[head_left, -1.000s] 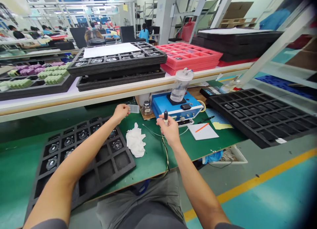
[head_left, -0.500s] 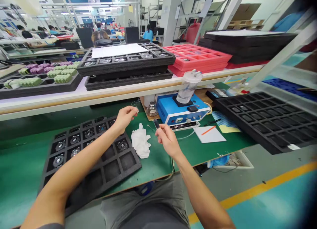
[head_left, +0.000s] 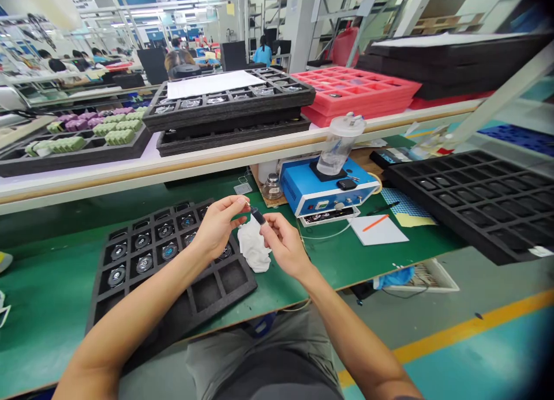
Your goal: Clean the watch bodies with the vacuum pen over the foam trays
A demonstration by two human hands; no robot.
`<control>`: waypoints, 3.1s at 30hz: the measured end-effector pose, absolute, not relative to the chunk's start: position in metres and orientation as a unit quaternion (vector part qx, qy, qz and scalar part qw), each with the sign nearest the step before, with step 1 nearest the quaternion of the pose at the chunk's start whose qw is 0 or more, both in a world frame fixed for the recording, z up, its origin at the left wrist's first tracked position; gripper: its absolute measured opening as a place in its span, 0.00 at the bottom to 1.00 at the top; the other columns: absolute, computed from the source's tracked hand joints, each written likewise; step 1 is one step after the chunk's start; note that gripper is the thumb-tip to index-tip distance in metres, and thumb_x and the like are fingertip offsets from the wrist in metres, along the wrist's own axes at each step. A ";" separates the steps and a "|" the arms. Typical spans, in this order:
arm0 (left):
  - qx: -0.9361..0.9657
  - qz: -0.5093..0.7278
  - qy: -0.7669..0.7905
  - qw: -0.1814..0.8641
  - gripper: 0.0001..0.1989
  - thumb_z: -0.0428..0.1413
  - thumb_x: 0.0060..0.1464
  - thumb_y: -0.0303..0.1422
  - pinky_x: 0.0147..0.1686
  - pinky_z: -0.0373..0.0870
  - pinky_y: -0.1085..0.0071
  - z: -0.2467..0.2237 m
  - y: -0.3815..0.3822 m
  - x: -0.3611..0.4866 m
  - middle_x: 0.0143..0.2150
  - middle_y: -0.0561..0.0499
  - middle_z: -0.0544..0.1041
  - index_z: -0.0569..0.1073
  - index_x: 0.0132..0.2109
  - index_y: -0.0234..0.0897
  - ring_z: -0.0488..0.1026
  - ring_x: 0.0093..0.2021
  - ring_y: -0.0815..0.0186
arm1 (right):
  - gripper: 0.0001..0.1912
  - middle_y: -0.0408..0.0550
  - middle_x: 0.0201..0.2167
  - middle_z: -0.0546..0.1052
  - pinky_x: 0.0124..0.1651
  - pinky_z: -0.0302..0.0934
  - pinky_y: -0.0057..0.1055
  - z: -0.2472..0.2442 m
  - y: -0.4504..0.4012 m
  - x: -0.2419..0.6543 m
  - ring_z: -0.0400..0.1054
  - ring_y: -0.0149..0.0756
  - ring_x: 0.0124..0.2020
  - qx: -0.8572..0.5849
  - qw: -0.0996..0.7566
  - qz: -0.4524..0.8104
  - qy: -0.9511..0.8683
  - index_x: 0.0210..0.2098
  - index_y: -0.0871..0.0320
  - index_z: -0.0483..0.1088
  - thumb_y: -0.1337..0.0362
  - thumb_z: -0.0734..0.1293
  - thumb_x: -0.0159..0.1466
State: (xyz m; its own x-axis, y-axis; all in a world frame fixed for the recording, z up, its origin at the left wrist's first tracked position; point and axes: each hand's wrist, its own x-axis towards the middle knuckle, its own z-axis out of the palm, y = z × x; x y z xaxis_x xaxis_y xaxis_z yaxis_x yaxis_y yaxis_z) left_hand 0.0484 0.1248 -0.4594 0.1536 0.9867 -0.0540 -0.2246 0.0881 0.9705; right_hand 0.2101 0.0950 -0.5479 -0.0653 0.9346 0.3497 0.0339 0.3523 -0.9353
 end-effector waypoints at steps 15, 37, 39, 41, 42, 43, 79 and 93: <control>0.469 0.512 0.432 0.576 0.16 0.73 0.45 0.44 0.44 0.68 0.70 -0.462 0.121 0.053 0.39 0.50 0.78 0.84 0.36 0.39 0.73 0.43 0.66 | 0.17 0.45 0.36 0.75 0.34 0.64 0.31 -0.547 0.094 0.215 0.67 0.32 0.30 -0.411 0.561 0.401 -0.595 0.50 0.57 0.70 0.51 0.64 0.70; 0.600 0.516 0.435 0.429 0.14 0.67 0.52 0.44 0.41 0.69 0.69 -0.470 0.130 0.077 0.38 0.48 0.82 0.83 0.36 0.38 0.74 0.39 0.62 | 0.17 0.41 0.31 0.73 0.27 0.63 0.29 -0.536 0.091 0.220 0.67 0.29 0.24 -0.379 0.544 0.466 -0.586 0.47 0.53 0.66 0.47 0.61 0.71; 0.632 0.492 0.435 0.411 0.18 0.65 0.55 0.46 0.46 0.71 0.67 -0.470 0.141 0.073 0.46 0.45 0.82 0.82 0.45 0.37 0.76 0.46 0.59 | 0.16 0.42 0.34 0.75 0.32 0.66 0.29 -0.537 0.101 0.239 0.70 0.30 0.27 -0.391 0.541 0.441 -0.600 0.48 0.53 0.66 0.48 0.61 0.71; 0.698 0.441 0.441 0.353 0.29 0.62 0.58 0.48 0.53 0.72 0.61 -0.472 0.150 0.060 0.57 0.40 0.79 0.75 0.61 0.38 0.76 0.55 0.55 | 0.17 0.44 0.36 0.76 0.36 0.68 0.31 -0.543 0.107 0.268 0.73 0.32 0.32 -0.422 0.558 0.406 -0.588 0.50 0.54 0.66 0.49 0.61 0.71; 0.742 0.399 0.447 0.300 0.34 0.60 0.59 0.49 0.57 0.71 0.57 -0.474 0.153 0.048 0.62 0.39 0.76 0.69 0.67 0.39 0.74 0.59 0.52 | 0.17 0.44 0.36 0.76 0.38 0.68 0.32 -0.548 0.108 0.284 0.73 0.32 0.33 -0.445 0.573 0.385 -0.570 0.51 0.54 0.66 0.49 0.62 0.71; 0.785 0.344 0.457 0.235 0.36 0.59 0.59 0.51 0.61 0.68 0.51 -0.477 0.154 0.034 0.65 0.38 0.74 0.66 0.70 0.40 0.72 0.62 0.50 | 0.18 0.44 0.36 0.76 0.38 0.68 0.33 -0.554 0.108 0.300 0.72 0.33 0.33 -0.473 0.590 0.360 -0.546 0.51 0.54 0.66 0.49 0.63 0.70; 0.869 0.058 0.475 0.128 0.50 0.60 0.59 0.49 0.68 0.52 0.43 -0.538 0.090 0.029 0.73 0.27 0.63 0.47 0.77 0.33 0.64 0.70 0.40 | 0.20 0.35 0.17 0.64 0.24 0.49 0.28 -0.598 0.137 0.263 0.55 0.28 0.19 -0.554 0.400 0.461 -0.566 0.35 0.60 0.74 0.51 0.72 0.51; 0.773 0.158 0.528 0.316 0.07 0.57 0.53 0.28 0.42 0.68 0.62 -0.544 0.193 0.066 0.34 0.40 0.81 0.71 0.27 0.38 0.78 0.39 0.53 | 0.21 0.36 0.17 0.65 0.21 0.48 0.27 -0.591 0.083 0.353 0.54 0.27 0.18 -0.631 0.519 0.376 -0.437 0.37 0.61 0.77 0.52 0.76 0.50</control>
